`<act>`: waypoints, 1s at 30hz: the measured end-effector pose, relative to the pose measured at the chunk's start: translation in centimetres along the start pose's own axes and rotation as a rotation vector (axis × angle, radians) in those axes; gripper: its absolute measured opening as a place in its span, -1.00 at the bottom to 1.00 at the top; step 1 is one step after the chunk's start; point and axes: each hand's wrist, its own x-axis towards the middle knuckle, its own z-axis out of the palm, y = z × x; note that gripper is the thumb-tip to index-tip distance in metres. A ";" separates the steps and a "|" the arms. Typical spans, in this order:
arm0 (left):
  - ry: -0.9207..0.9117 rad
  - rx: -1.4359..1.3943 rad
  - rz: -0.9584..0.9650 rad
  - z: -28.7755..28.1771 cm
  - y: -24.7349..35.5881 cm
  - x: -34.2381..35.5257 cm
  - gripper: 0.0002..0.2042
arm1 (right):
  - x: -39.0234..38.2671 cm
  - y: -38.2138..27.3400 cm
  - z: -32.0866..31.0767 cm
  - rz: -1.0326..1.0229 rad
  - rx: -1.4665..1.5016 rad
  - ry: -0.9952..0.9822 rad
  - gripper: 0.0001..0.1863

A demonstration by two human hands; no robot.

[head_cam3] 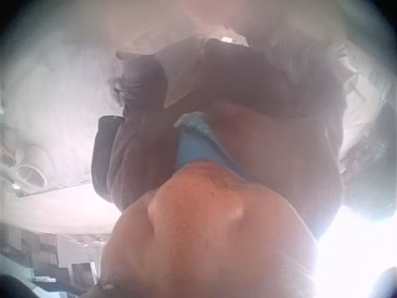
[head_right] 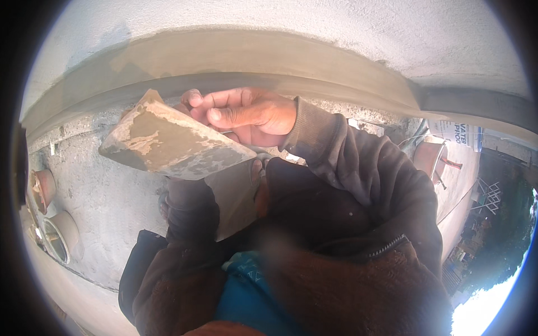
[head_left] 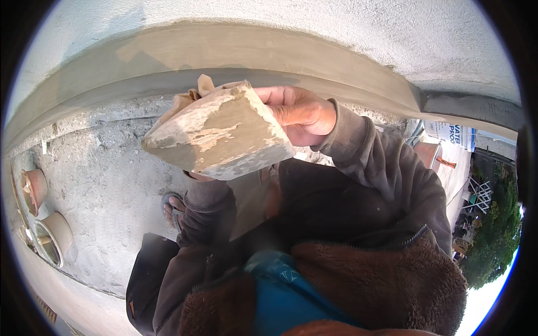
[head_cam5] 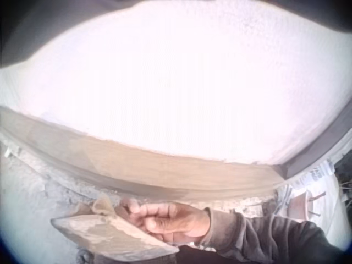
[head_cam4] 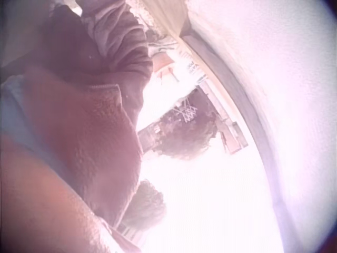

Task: The person smooths a freshly plastered wall using a pink sponge and a brush, then wipes the surface with a cloth. The person repeatedly dips the sponge into a bucket of water and continues smoothing the wall and ledge.

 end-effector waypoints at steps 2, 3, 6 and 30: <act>0.058 0.108 0.007 -0.6 -1.2 -0.3 -0.41 | -0.7 0.8 -0.1 -0.103 0.061 -0.035 -0.38; 0.166 0.085 -0.111 -1.0 -1.4 -0.1 -0.44 | -1.1 0.8 0.0 -0.179 0.099 -0.070 -0.37; 0.140 0.386 -0.156 1.9 -1.2 1.4 -0.53 | -2.0 0.8 -0.1 -0.240 0.207 -0.090 -0.42; -0.099 1.775 -0.758 20.3 19.7 -7.3 -0.76 | 23.7 -0.5 1.4 -0.220 -2.113 0.340 -0.68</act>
